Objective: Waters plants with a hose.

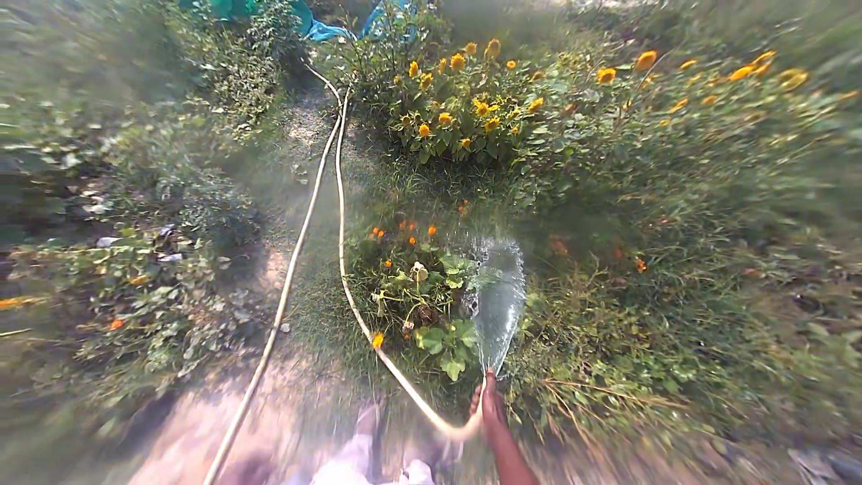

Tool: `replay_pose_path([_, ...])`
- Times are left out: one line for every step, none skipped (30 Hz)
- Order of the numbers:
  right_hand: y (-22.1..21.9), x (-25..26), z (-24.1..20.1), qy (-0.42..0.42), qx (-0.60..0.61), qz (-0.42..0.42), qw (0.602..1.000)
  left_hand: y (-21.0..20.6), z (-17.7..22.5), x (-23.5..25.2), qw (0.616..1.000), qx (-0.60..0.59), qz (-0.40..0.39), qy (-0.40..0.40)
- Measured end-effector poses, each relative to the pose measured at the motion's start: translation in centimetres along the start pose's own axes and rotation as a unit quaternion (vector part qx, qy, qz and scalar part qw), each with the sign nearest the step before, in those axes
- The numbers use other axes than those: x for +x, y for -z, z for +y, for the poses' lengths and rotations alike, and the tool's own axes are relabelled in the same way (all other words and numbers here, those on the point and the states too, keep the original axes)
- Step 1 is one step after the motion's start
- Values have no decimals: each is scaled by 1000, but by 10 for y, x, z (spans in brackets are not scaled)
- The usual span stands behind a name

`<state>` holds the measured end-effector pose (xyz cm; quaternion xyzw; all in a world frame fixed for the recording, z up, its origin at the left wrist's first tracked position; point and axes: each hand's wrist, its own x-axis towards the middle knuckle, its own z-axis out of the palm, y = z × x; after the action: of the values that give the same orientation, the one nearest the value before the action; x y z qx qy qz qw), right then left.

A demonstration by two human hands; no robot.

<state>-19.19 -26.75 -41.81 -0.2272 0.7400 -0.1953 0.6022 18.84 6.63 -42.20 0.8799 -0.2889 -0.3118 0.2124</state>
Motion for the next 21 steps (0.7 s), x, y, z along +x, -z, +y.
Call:
replay_pose_path([-2,1,-2,5,0,-1,1000,0,6,9,999,-10,-34,12])
replay_pose_path([-4,5,-4,10,2,-2,1000,10,29,18,992,-25,-108,55])
replay_pose_path([-5,8,-5,15,3,-4,1000,13,50,26,985,-39,-144,81])
replay_pose_path([-7,13,-5,21,3,-6,1000,12,65,32,984,-51,-145,87])
replay_pose_path([-8,18,-5,24,3,-9,1000,7,73,36,986,-61,-137,78])
replay_pose_path([-9,19,-8,25,-2,-12,1000,2,77,40,987,-68,-134,63])
replay_pose_path([-11,14,-14,24,-9,-15,1000,-2,79,44,987,-71,-134,52])
replay_pose_path([-14,10,-19,23,-14,-14,1000,-4,81,47,987,-71,-136,45])
replay_pose_path([-16,8,-22,24,-18,-14,999,-5,83,48,987,-69,-138,40])
replay_pose_path([-18,9,-22,27,-21,-14,999,-5,84,49,987,-65,-140,39])
replay_pose_path([-20,14,-20,31,-24,-17,999,-5,82,49,987,-58,-142,40])
replay_pose_path([-22,16,-20,32,-25,-20,999,-5,78,50,987,-51,-143,43])
replay_pose_path([-24,16,-22,29,-24,-21,999,-6,71,50,987,-45,-144,47])
replay_pose_path([-27,13,-25,25,-23,-20,999,-5,64,49,987,-40,-145,51])
replay_pose_path([-29,8,-31,22,-24,-20,999,-3,57,47,986,-37,-148,59])
replay_pose_path([-30,6,-34,19,-23,-19,999,-2,48,45,985,-36,-151,71])
replay_pose_path([-32,5,-35,16,-23,-17,999,-1,38,43,984,-35,-154,83])
replay_pose_path([-33,6,-36,14,-23,-15,1000,0,27,42,983,-32,-155,90])
replay_pose_path([-34,6,-37,13,-25,-12,1000,0,16,40,983,-30,-153,96])
replay_pose_path([-35,6,-37,12,-24,-11,1000,0,8,38,983,-30,-152,101])
replay_pose_path([-35,6,-37,13,-24,-12,1000,1,2,36,982,-35,-151,108])
